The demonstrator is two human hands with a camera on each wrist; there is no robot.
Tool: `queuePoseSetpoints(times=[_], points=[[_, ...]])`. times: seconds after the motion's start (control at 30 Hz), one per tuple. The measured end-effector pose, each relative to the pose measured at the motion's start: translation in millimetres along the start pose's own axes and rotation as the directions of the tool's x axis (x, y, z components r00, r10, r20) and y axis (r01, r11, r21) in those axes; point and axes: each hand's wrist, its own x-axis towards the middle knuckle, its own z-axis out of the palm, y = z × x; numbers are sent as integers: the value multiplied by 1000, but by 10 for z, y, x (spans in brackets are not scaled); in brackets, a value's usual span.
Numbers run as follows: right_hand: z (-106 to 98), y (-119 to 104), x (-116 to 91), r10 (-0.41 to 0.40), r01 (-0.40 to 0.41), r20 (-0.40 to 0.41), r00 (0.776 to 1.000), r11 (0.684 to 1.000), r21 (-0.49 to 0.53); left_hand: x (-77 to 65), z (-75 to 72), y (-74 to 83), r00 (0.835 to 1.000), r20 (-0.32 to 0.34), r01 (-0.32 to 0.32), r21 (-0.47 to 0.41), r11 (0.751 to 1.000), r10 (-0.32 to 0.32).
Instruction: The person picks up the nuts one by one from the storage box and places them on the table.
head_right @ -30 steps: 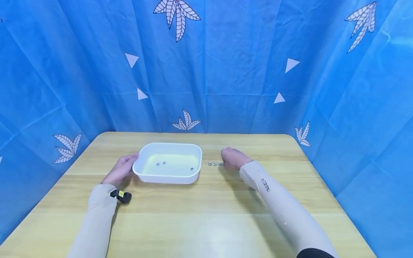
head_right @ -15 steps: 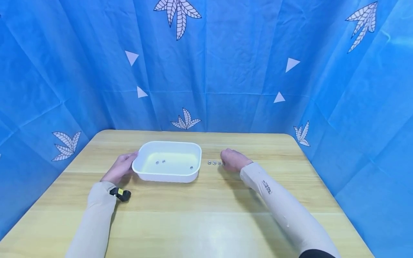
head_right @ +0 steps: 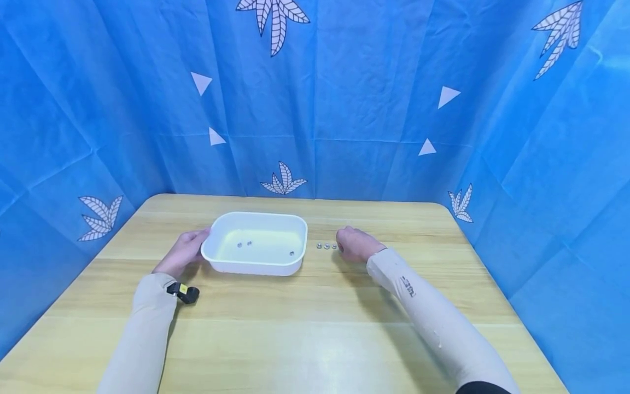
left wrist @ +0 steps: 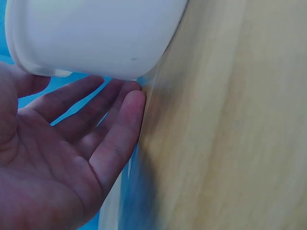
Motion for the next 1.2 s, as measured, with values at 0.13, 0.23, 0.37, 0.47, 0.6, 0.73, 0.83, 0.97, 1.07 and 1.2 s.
queuePoseSetpoints(times=[0.13, 0.23, 0.37, 0.47, 0.6, 0.73, 0.83, 0.97, 1.07, 1.2], points=[[10, 3, 3, -9, 9, -7, 1000, 1000, 4, 6, -2, 1, 1000, 3, -9, -14, 1000, 9], [14, 7, -1, -25, 25, -17, 1000, 1000, 8, 11, 2, 5, 1000, 3, -16, -26, 1000, 16], [8, 1, -8, -40, 40, -25, 999, 999, 9, 12, 1, 17, 1000, -2, -16, -24, 1000, 16], [8, -6, -9, -43, 44, -23, 999, 999, 9, 16, -6, 12, 1000, -2, -14, -20, 1000, 14], [-12, -5, -14, -34, 34, 9, 999, 999, 29, 19, -2, 1, 1000, -4, -4, -14, 1000, 4], [-79, 8, -31, -10, 9, 11, 1000, 999, 32, 19, 7, 2, 1000, -4, -1, -8, 1000, 1], [-152, 11, -51, 3, -2, -26, 1000, 1000, 29, 17, 6, 8, 1000, -3, -7, -7, 1000, 7], [-232, 8, -63, 4, -2, -51, 999, 1000, 21, 12, 0, 21, 1000, -5, -8, -6, 1000, 8], [-262, 15, -60, -9, 8, -69, 998, 1000, -5, 13, 3, 18, 1000, -4, -7, -7, 1000, 7], [-298, 9, -35, -44, 39, -111, 993, 998, -45, 5, 11, 14, 1000, -4, -12, -9, 1000, 12]])
